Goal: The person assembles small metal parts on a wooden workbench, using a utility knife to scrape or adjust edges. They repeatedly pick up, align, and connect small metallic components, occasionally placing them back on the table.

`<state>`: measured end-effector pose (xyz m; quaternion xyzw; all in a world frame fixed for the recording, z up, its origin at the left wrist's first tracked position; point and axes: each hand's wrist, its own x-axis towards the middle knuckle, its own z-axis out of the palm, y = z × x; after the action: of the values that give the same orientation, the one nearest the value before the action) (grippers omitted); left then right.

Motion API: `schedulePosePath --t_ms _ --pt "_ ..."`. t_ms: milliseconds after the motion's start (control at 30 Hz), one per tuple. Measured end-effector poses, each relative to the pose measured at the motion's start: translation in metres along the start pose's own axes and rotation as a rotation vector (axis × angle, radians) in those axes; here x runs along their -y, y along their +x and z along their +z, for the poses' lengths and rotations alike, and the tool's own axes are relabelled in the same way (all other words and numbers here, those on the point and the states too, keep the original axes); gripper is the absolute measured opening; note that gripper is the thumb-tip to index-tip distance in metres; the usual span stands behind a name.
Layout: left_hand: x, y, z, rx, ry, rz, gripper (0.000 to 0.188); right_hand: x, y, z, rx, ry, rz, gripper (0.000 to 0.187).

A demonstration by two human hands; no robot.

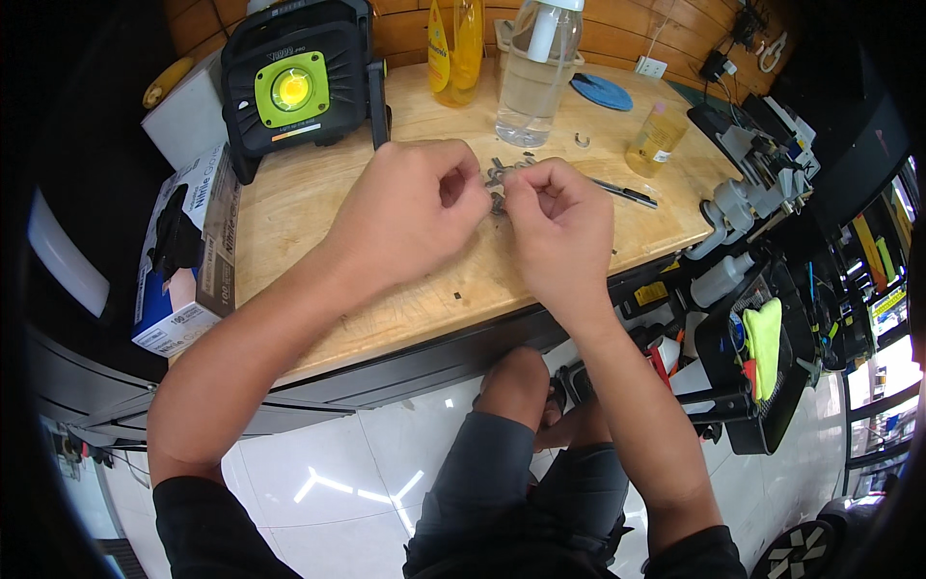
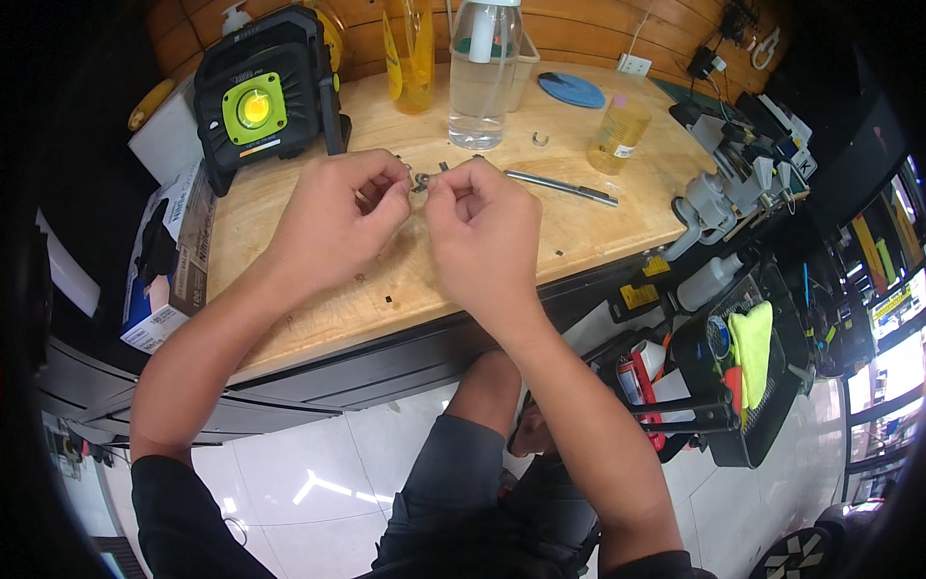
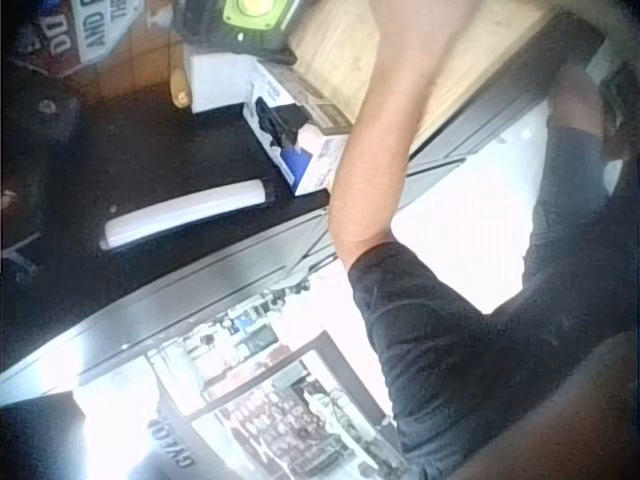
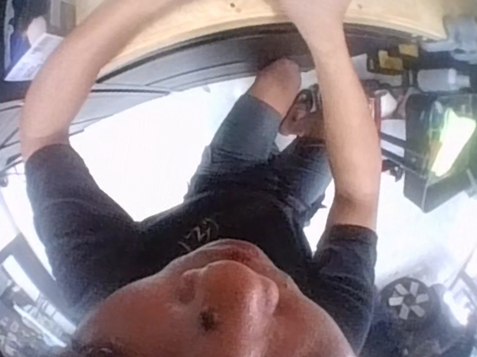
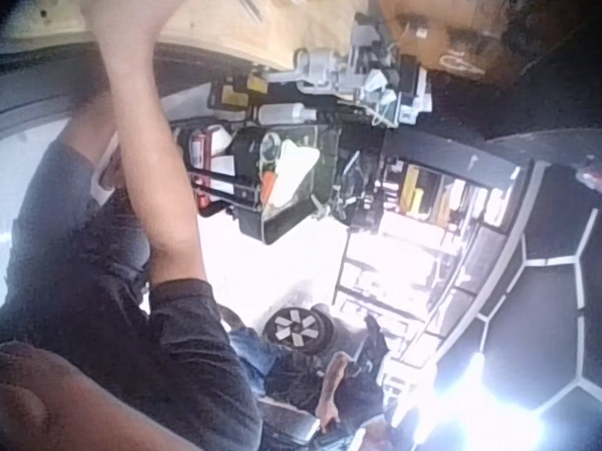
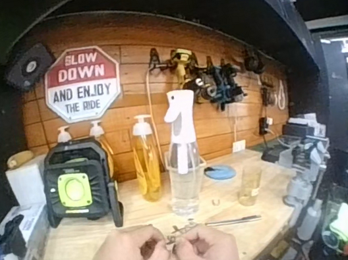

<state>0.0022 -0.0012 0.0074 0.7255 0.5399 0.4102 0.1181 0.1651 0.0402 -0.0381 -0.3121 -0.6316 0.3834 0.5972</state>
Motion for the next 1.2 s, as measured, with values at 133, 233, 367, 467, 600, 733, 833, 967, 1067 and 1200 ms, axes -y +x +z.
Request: schedulePosePath --t_ms 133,233,367,467,600,733,833,967,1067,1200 --pt "0.006 0.001 -0.006 0.036 -0.097 0.007 0.018 0.015 0.001 -0.002 0.049 0.063 0.132 0.012" --pt "0.005 0.003 -0.007 0.071 -0.119 -0.025 0.017 0.015 0.001 -0.005 0.075 0.075 0.149 0.013" --pt "0.008 0.003 -0.002 0.077 -0.117 -0.018 0.015 0.016 0.004 -0.005 0.101 0.104 0.155 0.013" --pt "0.006 0.003 -0.001 0.056 -0.060 0.008 0.013 0.015 0.003 -0.005 0.105 0.168 0.167 0.013" --pt "0.003 0.002 0.001 -0.012 -0.043 0.042 0.013 0.010 0.002 -0.002 0.095 0.186 0.160 0.013" --pt "0.003 0.003 0.002 -0.025 0.025 0.108 0.010 0.007 0.003 -0.002 0.097 0.144 0.090 0.013" --pt "0.007 0.003 0.004 -0.059 0.134 0.225 0.009 0.003 0.002 -0.002 0.089 0.095 0.049 0.012" --pt "0.003 0.004 0.003 -0.094 0.230 0.325 0.010 0.002 0.001 -0.001 0.046 0.076 0.026 0.012" --pt "0.005 0.004 0.001 -0.143 0.168 0.330 0.009 0.005 0.000 -0.001 0.044 0.100 0.050 0.013" --pt "0.003 0.006 -0.010 -0.054 0.099 0.151 0.014 0.012 0.001 -0.005 0.049 0.107 0.145 0.014"
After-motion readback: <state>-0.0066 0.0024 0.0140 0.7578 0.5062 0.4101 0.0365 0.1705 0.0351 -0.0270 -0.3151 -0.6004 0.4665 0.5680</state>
